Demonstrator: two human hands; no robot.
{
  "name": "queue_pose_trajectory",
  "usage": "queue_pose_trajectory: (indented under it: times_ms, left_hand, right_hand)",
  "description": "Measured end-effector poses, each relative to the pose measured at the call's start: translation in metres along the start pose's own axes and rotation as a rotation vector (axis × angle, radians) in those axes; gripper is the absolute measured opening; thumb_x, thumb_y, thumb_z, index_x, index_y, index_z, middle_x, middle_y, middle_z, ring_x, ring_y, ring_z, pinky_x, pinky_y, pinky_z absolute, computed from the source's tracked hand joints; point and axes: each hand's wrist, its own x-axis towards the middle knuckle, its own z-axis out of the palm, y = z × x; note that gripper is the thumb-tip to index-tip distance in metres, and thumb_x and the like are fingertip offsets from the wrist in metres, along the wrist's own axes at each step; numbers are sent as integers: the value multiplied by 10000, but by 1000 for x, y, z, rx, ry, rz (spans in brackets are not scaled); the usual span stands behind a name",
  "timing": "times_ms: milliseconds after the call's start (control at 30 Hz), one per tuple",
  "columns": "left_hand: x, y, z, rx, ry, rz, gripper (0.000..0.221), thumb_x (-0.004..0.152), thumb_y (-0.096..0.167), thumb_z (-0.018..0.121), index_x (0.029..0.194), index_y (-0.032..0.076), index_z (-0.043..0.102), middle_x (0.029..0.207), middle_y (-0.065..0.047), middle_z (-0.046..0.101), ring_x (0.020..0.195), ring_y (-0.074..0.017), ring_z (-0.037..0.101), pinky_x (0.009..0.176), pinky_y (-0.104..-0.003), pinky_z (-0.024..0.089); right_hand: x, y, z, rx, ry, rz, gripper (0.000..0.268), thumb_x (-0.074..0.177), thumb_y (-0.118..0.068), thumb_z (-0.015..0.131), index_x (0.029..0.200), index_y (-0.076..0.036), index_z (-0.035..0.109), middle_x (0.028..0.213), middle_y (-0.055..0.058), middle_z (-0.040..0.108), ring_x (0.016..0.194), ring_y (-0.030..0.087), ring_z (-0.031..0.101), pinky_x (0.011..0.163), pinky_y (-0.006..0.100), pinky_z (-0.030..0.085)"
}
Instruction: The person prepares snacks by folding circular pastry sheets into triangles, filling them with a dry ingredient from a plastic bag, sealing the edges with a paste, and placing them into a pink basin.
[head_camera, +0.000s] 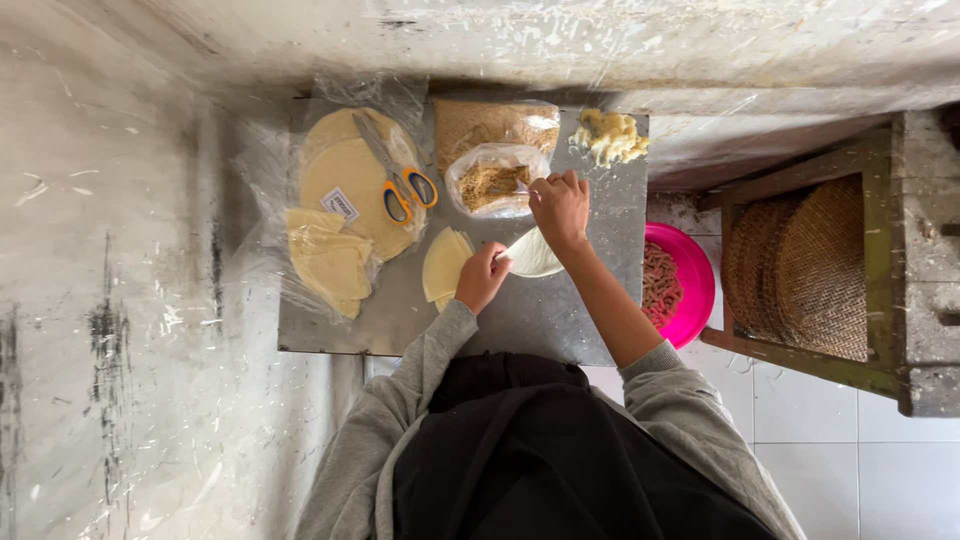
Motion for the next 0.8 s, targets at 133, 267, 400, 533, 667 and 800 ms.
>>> queue_pose_trajectory:
  times_ms: [133,267,400,533,667,800]
  left_hand:
    - [-1,-4,0,14,15,57,246,948,215,713,1089,33,626,880,-137,678,702,-260,650,656,-387,522]
    - [-1,-7,0,-4,-1,25,259,931,208,720,1098,36,623,898,-131,687,692,-257,661,657,-388,532]
    - [0,-11,1,1,-4,31,257,936,205,720,1100,37,617,898,-131,689,698,-253,663,662,-387,533]
    - [0,-14,1,6,-50,-4,253,955,225,708,1103,43,614,895,-117,693,683,-236,663,656,-373,539]
    - [-1,-13,1,-5,-30,12,267,947,230,718,1104,39,620,889,-117,686,696,-234,660,666,-369,542]
    - [1,-10,-2,-47,-35,12,276,943,223,728,1110,29,621,884,-116,683,713,-219,660,674,-356,546]
  right_hand:
    - [11,-6,13,-40,-22,50,84,843,-213,800,927,-204,799,874,-19,747,959,203,605,855,406,408]
    - [11,-13,28,42,-41,115,94,858,-255,810,948,-228,806,895,-41,763,933,192,594,831,397,396]
    - [16,-28,41,44,-66,167,99,875,-285,799,965,-246,809,897,-66,769,930,179,583,827,381,386]
    - [15,-37,41,105,-92,278,103,894,-315,793,977,-255,807,900,-70,771,930,175,567,851,368,383]
    - [11,-36,37,223,-62,337,139,867,-310,812,980,-230,819,900,-34,774,930,198,567,923,384,384]
    - [1,-29,36,417,-18,381,189,844,-308,840,982,-183,809,964,-15,773,935,204,591,957,393,391]
